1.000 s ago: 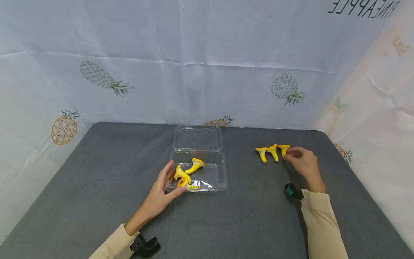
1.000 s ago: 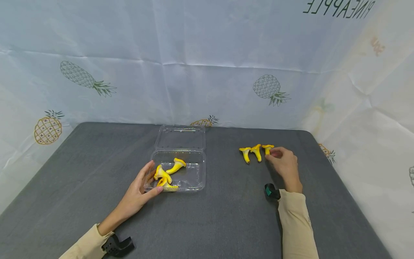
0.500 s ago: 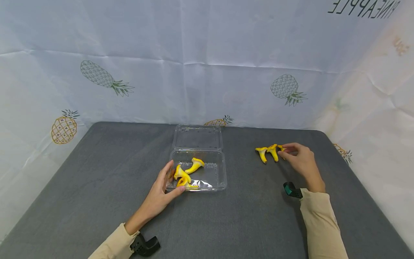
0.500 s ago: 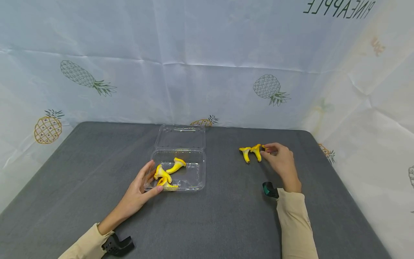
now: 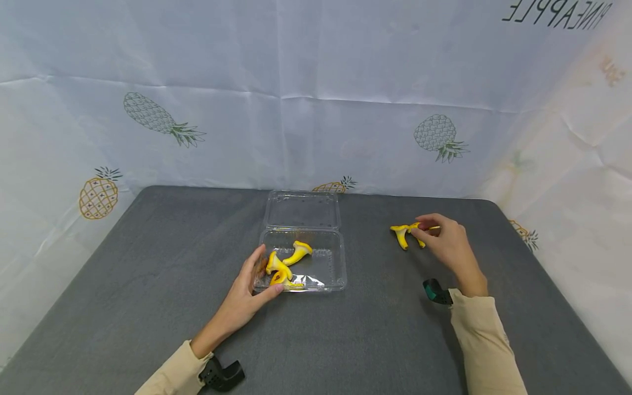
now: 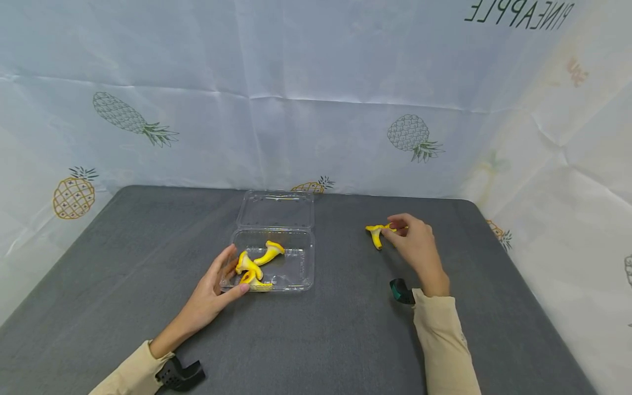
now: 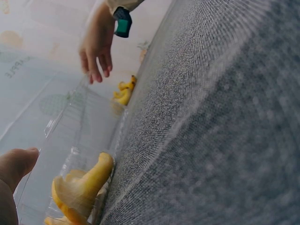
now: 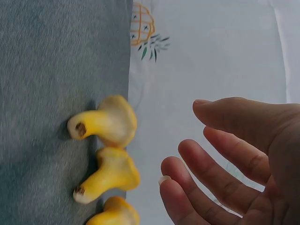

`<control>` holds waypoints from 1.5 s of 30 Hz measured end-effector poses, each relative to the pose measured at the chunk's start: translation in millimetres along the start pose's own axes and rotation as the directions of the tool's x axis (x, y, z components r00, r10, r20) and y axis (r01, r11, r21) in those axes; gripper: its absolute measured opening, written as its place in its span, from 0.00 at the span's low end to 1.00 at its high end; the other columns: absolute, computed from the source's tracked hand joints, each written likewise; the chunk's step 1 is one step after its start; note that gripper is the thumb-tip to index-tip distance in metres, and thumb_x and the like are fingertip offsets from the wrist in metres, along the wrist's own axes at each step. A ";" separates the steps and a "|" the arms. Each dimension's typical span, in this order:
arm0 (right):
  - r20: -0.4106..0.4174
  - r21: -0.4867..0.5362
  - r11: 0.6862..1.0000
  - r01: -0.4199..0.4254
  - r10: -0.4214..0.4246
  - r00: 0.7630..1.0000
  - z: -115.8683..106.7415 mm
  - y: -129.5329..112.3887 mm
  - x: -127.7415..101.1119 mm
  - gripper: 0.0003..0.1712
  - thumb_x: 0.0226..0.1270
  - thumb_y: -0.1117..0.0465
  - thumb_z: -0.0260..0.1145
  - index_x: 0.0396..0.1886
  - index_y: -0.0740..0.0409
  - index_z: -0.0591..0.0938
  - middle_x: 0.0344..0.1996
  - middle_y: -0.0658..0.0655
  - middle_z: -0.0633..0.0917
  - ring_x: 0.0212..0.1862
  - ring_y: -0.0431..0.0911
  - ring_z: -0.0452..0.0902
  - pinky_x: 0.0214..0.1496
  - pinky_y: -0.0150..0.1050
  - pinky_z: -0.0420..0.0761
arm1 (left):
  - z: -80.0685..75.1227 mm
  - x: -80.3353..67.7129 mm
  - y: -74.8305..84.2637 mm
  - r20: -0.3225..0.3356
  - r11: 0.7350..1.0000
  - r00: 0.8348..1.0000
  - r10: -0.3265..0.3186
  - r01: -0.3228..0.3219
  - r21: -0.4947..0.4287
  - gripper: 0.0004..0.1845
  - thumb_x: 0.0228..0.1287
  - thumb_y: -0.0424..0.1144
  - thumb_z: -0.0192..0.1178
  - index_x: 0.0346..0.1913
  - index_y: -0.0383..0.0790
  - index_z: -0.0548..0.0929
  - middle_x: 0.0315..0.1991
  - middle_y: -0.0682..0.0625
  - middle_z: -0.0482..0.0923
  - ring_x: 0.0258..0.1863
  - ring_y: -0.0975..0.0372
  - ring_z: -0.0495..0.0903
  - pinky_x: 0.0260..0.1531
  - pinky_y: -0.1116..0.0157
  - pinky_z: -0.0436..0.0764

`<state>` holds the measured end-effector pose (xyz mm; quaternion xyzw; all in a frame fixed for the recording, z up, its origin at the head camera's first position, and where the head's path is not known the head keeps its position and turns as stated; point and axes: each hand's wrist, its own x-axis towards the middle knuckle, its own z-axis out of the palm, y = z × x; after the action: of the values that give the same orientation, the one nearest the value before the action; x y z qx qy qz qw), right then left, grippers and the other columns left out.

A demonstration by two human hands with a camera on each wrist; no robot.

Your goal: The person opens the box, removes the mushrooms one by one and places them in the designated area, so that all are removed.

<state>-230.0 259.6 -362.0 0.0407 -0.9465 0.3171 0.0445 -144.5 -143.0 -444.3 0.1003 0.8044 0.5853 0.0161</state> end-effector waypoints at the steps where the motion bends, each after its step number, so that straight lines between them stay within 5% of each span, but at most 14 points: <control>1: 0.004 0.003 1.000 0.004 -0.004 1.000 0.4 -2.2 -0.3 0.23 0.72 0.56 0.64 0.60 0.65 0.79 0.51 0.68 0.82 0.53 0.64 0.81 0.46 0.54 0.84 | 0.1 0.1 -0.1 0.000 1.000 1.000 0.001 -0.001 -0.002 0.49 0.67 0.43 0.65 0.80 0.40 0.44 0.80 0.39 0.42 0.78 0.42 0.50 0.73 0.38 0.54; 24: 0.109 0.139 0.978 0.153 -0.169 0.980 20.6 -49.2 -12.2 0.19 0.67 0.61 0.69 0.55 0.61 0.81 0.52 0.63 0.84 0.49 0.53 0.83 0.54 0.51 0.83 | 0.9 -0.1 0.1 -0.001 1.000 1.000 0.000 0.000 0.001 0.49 0.68 0.43 0.64 0.80 0.40 0.43 0.81 0.40 0.41 0.79 0.42 0.48 0.74 0.38 0.53; 31: 0.134 0.134 0.972 0.192 -0.210 0.968 27.1 -57.2 -13.9 0.19 0.67 0.60 0.69 0.56 0.60 0.81 0.52 0.62 0.85 0.47 0.52 0.84 0.52 0.49 0.84 | 1.4 0.2 -0.1 -0.002 1.000 1.000 -0.006 0.006 0.007 0.49 0.68 0.42 0.64 0.80 0.40 0.43 0.81 0.40 0.41 0.79 0.42 0.48 0.73 0.38 0.53; 45: 0.209 0.282 0.931 0.230 -0.294 0.933 41.4 -79.2 -23.1 0.18 0.66 0.57 0.71 0.54 0.54 0.83 0.48 0.52 0.86 0.45 0.43 0.83 0.51 0.39 0.84 | 0.9 0.4 -1.8 -0.003 1.000 1.000 0.005 -0.005 0.009 0.49 0.67 0.43 0.65 0.80 0.41 0.43 0.81 0.40 0.41 0.79 0.42 0.48 0.73 0.38 0.53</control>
<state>-201.1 172.7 -350.3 0.2121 -0.8822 0.4188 -0.0373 -145.0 -142.6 -446.3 0.1014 0.8069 0.5817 0.0129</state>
